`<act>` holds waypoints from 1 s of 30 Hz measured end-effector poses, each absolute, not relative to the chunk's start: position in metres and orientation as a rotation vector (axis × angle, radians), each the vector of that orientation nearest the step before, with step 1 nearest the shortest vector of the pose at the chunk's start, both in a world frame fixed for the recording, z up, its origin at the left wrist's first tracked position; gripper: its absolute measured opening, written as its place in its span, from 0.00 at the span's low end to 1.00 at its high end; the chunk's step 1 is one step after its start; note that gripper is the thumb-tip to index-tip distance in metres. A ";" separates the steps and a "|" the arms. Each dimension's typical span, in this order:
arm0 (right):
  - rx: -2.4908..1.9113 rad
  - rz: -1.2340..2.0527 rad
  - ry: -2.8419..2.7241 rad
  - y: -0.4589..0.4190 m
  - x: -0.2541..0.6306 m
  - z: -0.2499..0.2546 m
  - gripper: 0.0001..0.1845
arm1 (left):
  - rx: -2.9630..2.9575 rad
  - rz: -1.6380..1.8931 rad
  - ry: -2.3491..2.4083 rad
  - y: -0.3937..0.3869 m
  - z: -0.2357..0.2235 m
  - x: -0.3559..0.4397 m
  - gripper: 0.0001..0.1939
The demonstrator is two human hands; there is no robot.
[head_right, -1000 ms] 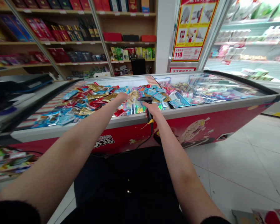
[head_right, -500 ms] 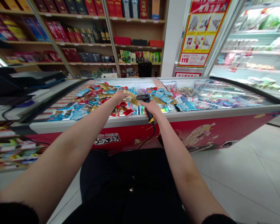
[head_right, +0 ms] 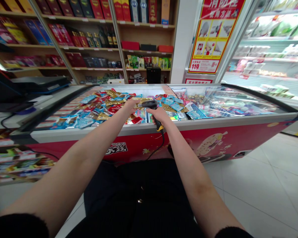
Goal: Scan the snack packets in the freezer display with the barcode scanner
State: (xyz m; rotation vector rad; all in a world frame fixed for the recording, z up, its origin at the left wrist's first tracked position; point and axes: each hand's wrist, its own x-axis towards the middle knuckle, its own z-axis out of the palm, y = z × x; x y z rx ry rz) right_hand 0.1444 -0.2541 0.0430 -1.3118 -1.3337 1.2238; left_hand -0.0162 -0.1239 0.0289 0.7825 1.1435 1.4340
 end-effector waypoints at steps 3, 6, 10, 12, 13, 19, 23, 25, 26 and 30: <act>-1.299 1.231 -1.333 -0.252 0.146 0.040 0.19 | 0.763 1.465 1.140 -0.125 0.027 -0.014 0.14; -1.304 1.231 -1.338 -0.251 0.147 0.038 0.18 | 0.763 1.475 1.132 -0.126 0.026 -0.012 0.13; -1.290 1.235 -1.321 -0.251 0.147 0.036 0.17 | 0.761 1.486 1.142 -0.129 0.025 -0.012 0.12; -1.293 1.238 -1.316 -0.251 0.146 0.035 0.17 | 0.758 1.492 1.145 -0.129 0.025 -0.013 0.12; -1.294 1.238 -1.318 -0.251 0.146 0.035 0.17 | 0.760 1.491 1.145 -0.129 0.024 -0.013 0.12; -1.307 1.249 -1.323 -0.251 0.144 0.036 0.18 | 0.759 1.503 1.155 -0.129 0.023 -0.014 0.13; -1.308 1.226 -1.306 -0.255 0.144 0.038 0.16 | 0.770 1.508 1.118 -0.133 0.026 -0.015 0.12; -1.308 1.224 -1.306 -0.256 0.145 0.039 0.16 | 0.765 1.526 1.093 -0.134 0.026 -0.015 0.11; -1.304 1.225 -1.307 -0.256 0.145 0.039 0.17 | 0.756 1.536 1.081 -0.135 0.026 -0.015 0.12; -1.287 1.234 -1.306 -0.258 0.145 0.040 0.18 | 0.721 1.561 1.046 -0.133 0.025 -0.015 0.13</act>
